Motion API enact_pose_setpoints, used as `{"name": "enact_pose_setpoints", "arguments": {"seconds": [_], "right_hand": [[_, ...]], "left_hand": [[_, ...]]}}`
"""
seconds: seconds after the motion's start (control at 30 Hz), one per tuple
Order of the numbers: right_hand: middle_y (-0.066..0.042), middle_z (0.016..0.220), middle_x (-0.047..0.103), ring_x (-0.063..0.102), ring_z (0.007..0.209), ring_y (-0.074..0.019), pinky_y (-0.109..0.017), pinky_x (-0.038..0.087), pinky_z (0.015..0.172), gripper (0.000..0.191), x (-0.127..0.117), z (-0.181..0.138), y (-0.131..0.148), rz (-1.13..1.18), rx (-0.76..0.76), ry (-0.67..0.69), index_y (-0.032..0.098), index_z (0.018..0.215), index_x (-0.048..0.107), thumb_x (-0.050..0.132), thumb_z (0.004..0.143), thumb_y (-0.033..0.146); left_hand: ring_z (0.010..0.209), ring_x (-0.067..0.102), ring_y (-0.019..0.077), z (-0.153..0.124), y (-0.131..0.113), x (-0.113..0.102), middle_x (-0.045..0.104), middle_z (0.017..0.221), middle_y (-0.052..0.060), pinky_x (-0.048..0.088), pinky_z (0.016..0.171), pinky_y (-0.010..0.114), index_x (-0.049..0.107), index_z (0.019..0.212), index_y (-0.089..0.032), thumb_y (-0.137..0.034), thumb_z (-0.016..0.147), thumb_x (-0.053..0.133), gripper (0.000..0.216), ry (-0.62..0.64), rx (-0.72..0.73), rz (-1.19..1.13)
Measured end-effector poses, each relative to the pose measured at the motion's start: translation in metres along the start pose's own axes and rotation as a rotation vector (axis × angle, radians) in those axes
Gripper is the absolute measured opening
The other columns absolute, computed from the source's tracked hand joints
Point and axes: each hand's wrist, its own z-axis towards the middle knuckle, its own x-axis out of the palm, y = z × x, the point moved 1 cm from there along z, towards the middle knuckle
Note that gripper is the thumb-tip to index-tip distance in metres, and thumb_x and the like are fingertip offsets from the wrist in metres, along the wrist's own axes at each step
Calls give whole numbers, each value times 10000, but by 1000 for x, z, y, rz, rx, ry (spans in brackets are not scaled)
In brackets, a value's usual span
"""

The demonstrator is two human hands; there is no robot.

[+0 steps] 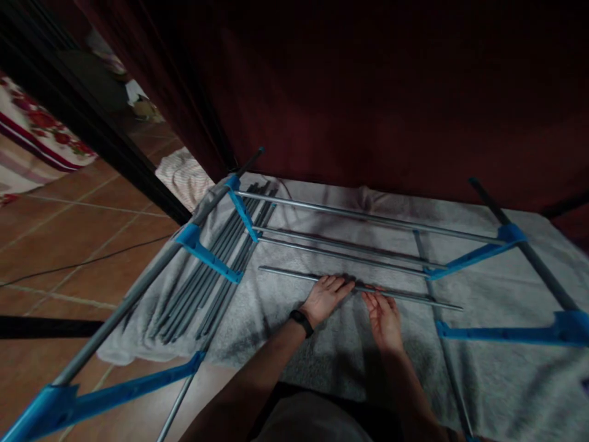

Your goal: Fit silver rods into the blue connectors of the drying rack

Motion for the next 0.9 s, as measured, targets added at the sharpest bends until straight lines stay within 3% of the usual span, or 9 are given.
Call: {"name": "enact_pose_setpoints", "arguments": {"seconds": [0.33, 0.9], "right_hand": [[-35, 1064, 843, 820, 985, -194, -401, 721, 976, 321, -2, 4, 1, 11, 17, -13, 260, 973, 786, 994, 855, 474], [-7, 1036, 848, 820, 1008, -197, -418, 721, 992, 263, -3, 5, 2, 40, 14, -24, 281, 911, 768, 1006, 832, 360]], "left_hand": [[1254, 740, 244, -1, -3, -5, 795, 1374, 117, 575, 1076, 421, 644, 1611, -262, -81, 1095, 606, 548, -17, 25, 16], [1230, 705, 253, 0, -4, -4, 784, 1349, 118, 537, 1073, 416, 653, 1585, -248, -79, 1091, 611, 524, -15, 2, 65]]}}
